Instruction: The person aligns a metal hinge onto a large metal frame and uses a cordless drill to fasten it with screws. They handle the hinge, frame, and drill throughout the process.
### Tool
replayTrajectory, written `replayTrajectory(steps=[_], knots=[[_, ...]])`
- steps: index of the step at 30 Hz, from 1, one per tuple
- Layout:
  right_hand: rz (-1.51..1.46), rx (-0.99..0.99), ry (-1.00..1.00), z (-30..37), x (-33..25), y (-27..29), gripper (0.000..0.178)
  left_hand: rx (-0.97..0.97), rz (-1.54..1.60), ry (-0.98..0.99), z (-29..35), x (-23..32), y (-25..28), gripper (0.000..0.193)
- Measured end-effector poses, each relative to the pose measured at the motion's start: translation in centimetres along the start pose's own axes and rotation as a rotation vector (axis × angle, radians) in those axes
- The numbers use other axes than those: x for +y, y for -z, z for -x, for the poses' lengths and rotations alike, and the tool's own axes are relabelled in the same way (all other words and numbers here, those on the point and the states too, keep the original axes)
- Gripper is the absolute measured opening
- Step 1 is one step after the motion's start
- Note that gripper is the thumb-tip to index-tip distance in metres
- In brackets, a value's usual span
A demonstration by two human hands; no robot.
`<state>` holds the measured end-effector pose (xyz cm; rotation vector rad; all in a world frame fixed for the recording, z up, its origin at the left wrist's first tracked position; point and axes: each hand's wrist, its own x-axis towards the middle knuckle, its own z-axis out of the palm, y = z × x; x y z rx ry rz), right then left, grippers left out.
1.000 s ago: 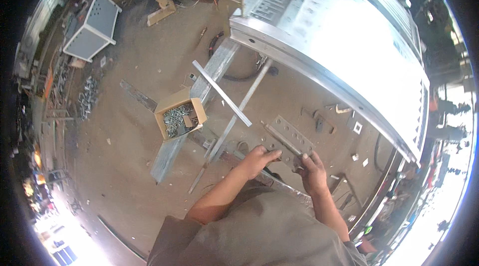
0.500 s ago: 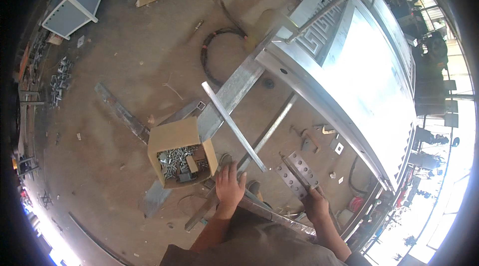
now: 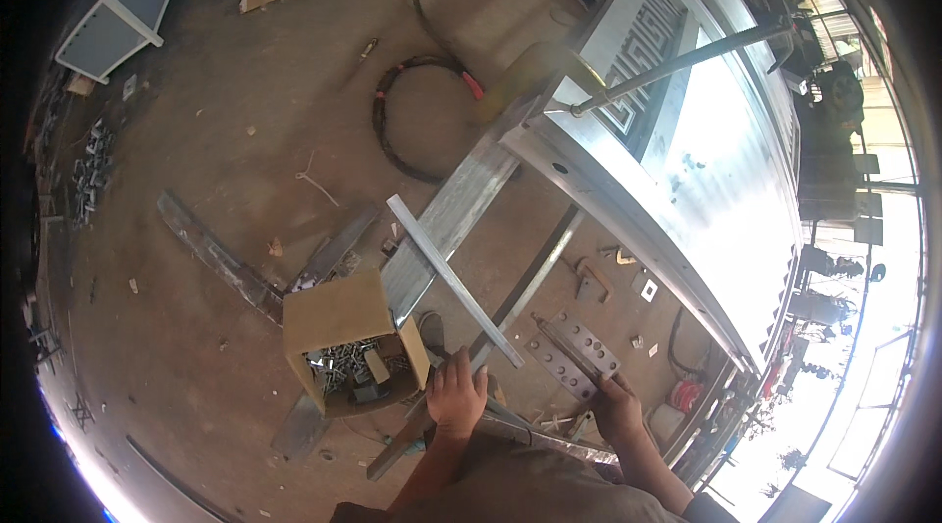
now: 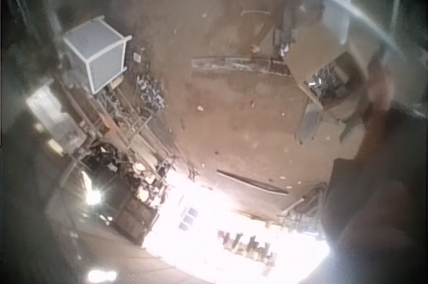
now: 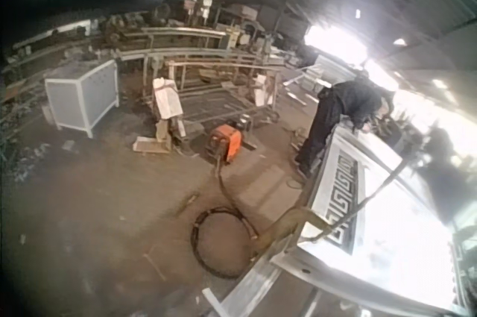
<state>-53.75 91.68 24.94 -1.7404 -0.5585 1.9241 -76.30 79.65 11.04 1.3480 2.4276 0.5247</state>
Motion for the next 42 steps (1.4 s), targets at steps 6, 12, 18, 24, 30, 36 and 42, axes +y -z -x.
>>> replayTrajectory(steps=[6,12,18,24,30,36,42], knots=[[0.002,0.044,-0.014,0.1,-0.7,-1.2,0.052,0.033,-0.028,-0.019,0.1,0.1,-0.1,0.05],[-0.095,0.068,-0.023,-0.2,0.4,-0.1,0.048,-0.057,-0.069,0.003,0.3,0.4,0.0,0.05],[-0.182,0.099,-0.035,-0.5,1.3,1.1,0.045,-0.117,-0.102,0.031,0.3,0.9,-0.1,0.051],[-0.216,0.13,-0.056,-0.7,0.9,0.8,0.045,-0.125,-0.091,0.024,0.4,0.6,-0.4,0.05],[-0.187,0.097,-0.03,-1.1,0.0,0.5,0.042,-0.108,-0.08,0.021,0.1,0.7,-0.3,0.049],[-0.162,0.105,-0.031,-1.8,-0.9,-0.5,0.034,-0.089,-0.07,0.03,0.2,0.7,-0.3,0.051],[-0.144,0.068,-0.044,-2.9,-1.8,-0.9,0.047,-0.049,-0.079,0.014,0.2,0.5,-0.8,0.053]])
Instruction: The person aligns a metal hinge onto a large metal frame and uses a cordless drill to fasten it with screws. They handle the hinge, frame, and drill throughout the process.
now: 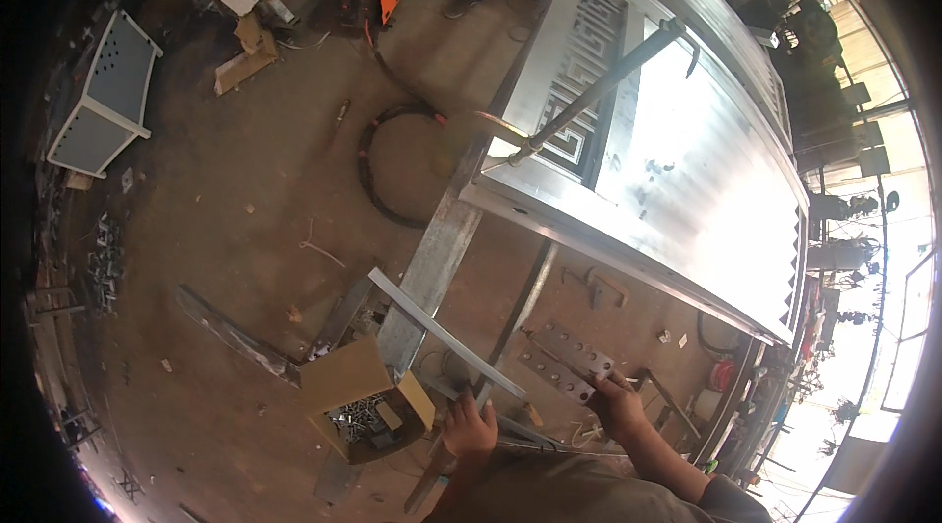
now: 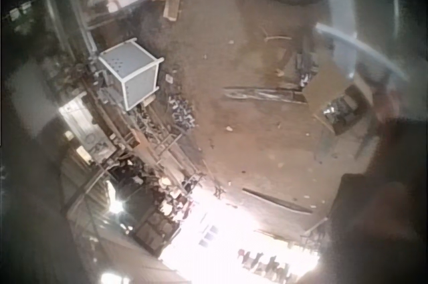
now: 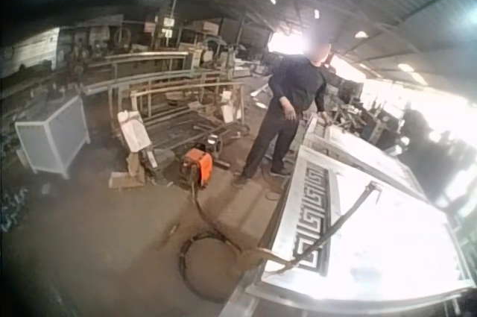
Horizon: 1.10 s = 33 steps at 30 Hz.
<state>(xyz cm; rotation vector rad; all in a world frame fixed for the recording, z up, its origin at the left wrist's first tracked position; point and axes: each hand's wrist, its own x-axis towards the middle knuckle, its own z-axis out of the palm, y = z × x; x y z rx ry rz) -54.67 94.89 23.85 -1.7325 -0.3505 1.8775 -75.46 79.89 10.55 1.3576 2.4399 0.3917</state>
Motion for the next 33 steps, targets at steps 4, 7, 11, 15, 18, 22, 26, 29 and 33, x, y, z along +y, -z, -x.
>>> replayTrajectory(steps=[4,7,11,15,18,22,26,29,33], knots=[[0.012,-0.017,0.005,-0.5,-0.6,-0.2,0.046,-0.021,0.016,0.018,0.1,0.0,0.0,0.049],[-0.026,-0.04,0.016,-0.7,-0.8,-0.2,0.034,-0.014,-0.024,0.005,0.1,0.1,0.0,0.051],[-0.015,-0.01,0.009,-0.8,-0.9,-0.3,0.035,0.026,-0.013,-0.007,0.0,0.1,0.1,0.05],[-0.012,-0.017,0.008,-0.8,-0.9,-0.5,0.036,0.046,-0.026,-0.012,-0.1,0.2,0.2,0.05],[-0.022,-0.015,0.014,-0.7,-0.7,-0.1,0.038,0.054,-0.045,-0.018,-0.2,0.2,0.4,0.05],[-0.035,-0.06,0.036,-0.4,-0.1,1.3,0.038,0.091,-0.125,-0.069,-0.3,0.2,0.5,0.048],[0.562,0.03,0.159,0.6,0.6,2.4,0.038,0.016,-0.135,-0.008,0.0,0.5,0.3,0.045],[0.1,0.039,0.082,2.4,1.4,1.8,0.036,0.042,-0.089,-0.032,0.3,0.4,0.2,0.05],[0.151,-0.023,0.132,5.1,2.1,2.4,0.038,0.016,-0.074,-0.033,0.6,0.2,0.2,0.051]])
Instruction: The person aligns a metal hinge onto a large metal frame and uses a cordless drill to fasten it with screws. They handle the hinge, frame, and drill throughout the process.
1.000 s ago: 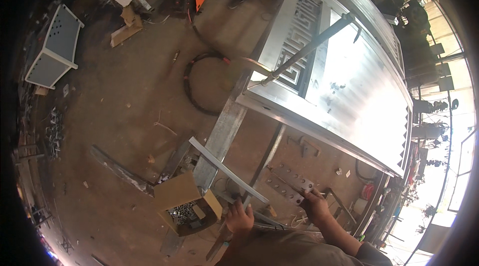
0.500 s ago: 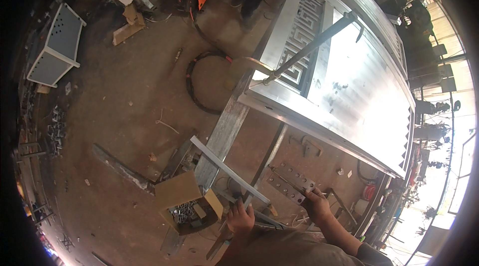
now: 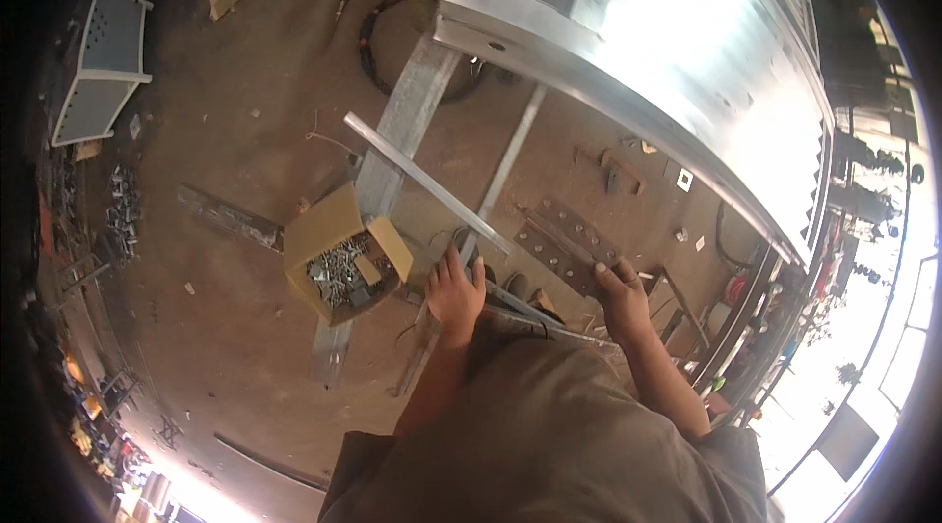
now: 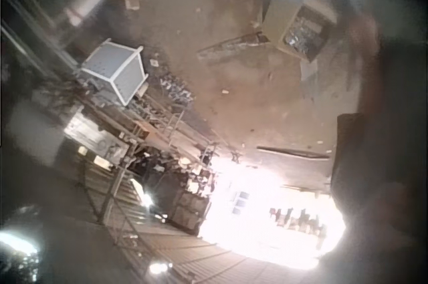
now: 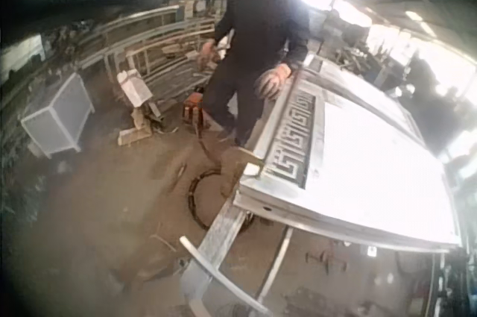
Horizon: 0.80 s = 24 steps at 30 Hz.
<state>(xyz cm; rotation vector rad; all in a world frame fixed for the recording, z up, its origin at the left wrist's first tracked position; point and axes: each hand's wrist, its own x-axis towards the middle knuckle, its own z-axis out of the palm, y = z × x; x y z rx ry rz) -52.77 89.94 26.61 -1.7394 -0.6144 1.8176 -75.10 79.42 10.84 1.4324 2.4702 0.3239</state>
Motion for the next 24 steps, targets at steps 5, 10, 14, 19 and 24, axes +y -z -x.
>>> replayTrajectory(steps=[5,10,14,19,24], knots=[[0.016,-0.08,0.078,3.7,2.0,4.5,0.039,0.164,0.263,-0.142,0.0,0.2,1.5,0.051],[0.04,-0.085,0.186,7.5,4.1,9.4,0.04,-0.18,1.046,0.091,2.9,4.8,6.6,0.055],[0.105,-0.086,0.195,10.7,5.6,14.1,0.039,-0.736,1.551,0.315,7.2,10.2,10.6,0.05],[-0.017,-0.168,0.265,14.6,8.5,20.2,0.033,-0.838,1.68,0.34,13.9,14.9,10.9,0.025],[-0.252,-0.132,0.263,16.9,11.9,23.3,0.035,-0.806,1.654,0.33,18.1,16.4,10.8,0.02]])
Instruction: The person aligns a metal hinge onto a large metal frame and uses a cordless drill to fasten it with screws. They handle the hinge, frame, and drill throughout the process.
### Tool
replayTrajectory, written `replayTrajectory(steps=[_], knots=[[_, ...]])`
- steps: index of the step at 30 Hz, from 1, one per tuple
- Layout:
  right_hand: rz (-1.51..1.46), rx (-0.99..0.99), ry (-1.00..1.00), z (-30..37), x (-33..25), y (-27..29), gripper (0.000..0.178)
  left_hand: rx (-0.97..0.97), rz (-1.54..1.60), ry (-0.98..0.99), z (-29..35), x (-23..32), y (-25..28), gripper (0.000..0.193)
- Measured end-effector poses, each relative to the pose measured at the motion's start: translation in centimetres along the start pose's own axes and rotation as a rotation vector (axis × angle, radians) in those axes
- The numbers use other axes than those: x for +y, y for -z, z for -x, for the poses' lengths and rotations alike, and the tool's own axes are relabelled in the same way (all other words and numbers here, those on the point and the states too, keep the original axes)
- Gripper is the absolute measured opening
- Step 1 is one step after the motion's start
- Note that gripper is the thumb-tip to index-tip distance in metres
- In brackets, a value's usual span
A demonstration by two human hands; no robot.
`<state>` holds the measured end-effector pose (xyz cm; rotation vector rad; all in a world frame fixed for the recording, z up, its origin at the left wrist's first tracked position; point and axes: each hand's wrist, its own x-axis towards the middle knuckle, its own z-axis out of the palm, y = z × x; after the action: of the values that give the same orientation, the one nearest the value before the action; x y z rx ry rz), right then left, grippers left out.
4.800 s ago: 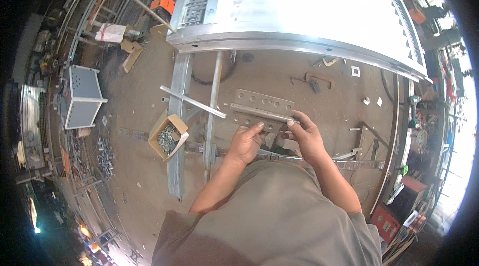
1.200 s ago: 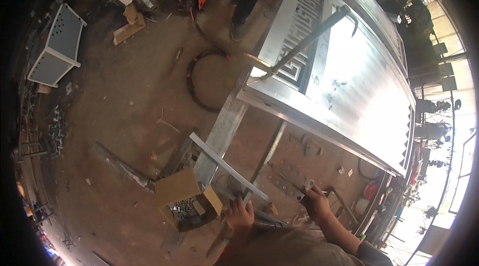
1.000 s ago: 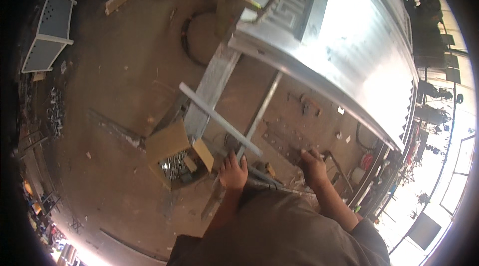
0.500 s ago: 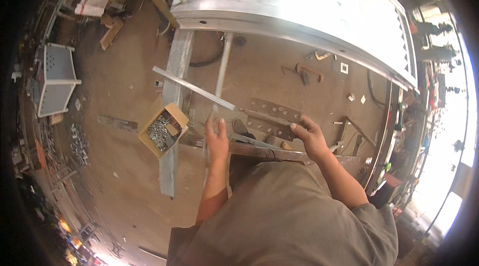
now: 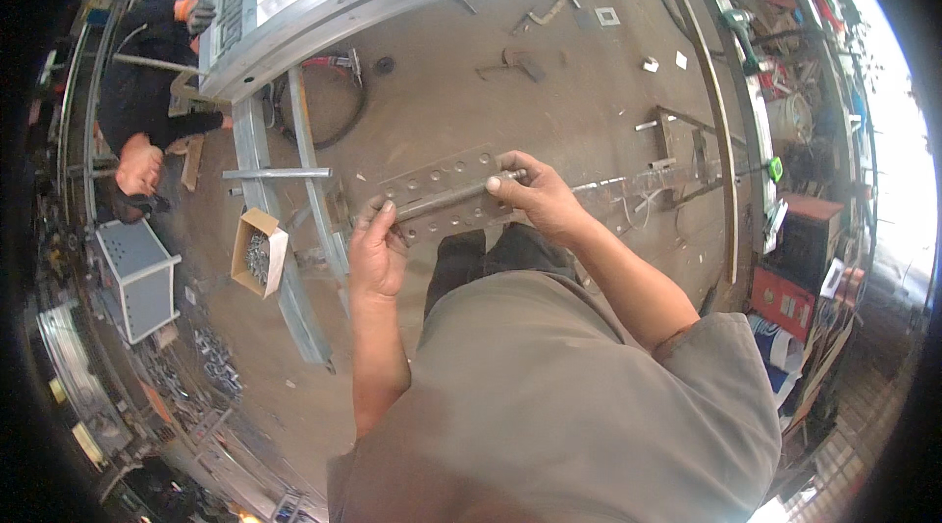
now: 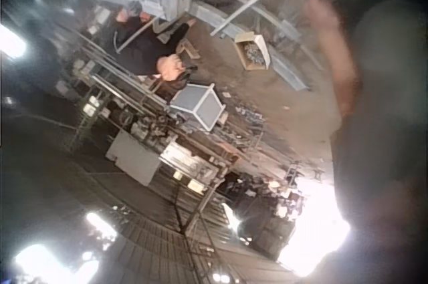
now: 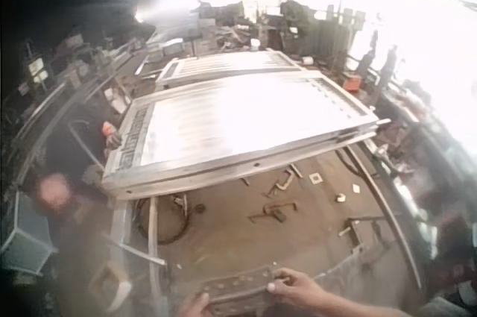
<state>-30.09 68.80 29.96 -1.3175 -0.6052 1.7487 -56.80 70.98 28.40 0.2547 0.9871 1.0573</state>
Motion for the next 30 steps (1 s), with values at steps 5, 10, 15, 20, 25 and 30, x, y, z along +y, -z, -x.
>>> replayTrajectory(steps=[5,10,15,20,25,30], knots=[[-0.04,0.03,0.062,3.7,2.0,2.2,0.036,0.061,-0.257,0.021,2.4,0.0,-1.7,0.021],[-0.024,0.002,0.192,7.4,4.6,4.4,0.036,-0.224,-0.615,0.139,2.5,-1.5,-3.5,0.023],[-0.086,0.214,0.224,12.1,7.9,5.2,0.036,-0.321,-0.663,0.197,0.7,-6.3,-3.5,0.023],[-0.365,0.369,0.239,16.0,10.1,5.5,0.044,-0.359,-0.604,0.307,1.4,-9.3,-5.2,0.027],[-0.393,0.407,0.313,18.1,9.6,6.9,0.049,-0.372,-0.626,0.363,2.1,-10.5,-8.9,0.028],[-0.391,0.372,0.353,19.4,8.8,9.7,0.07,-0.388,-0.598,0.37,2.1,-12.3,-11.3,0.027]])
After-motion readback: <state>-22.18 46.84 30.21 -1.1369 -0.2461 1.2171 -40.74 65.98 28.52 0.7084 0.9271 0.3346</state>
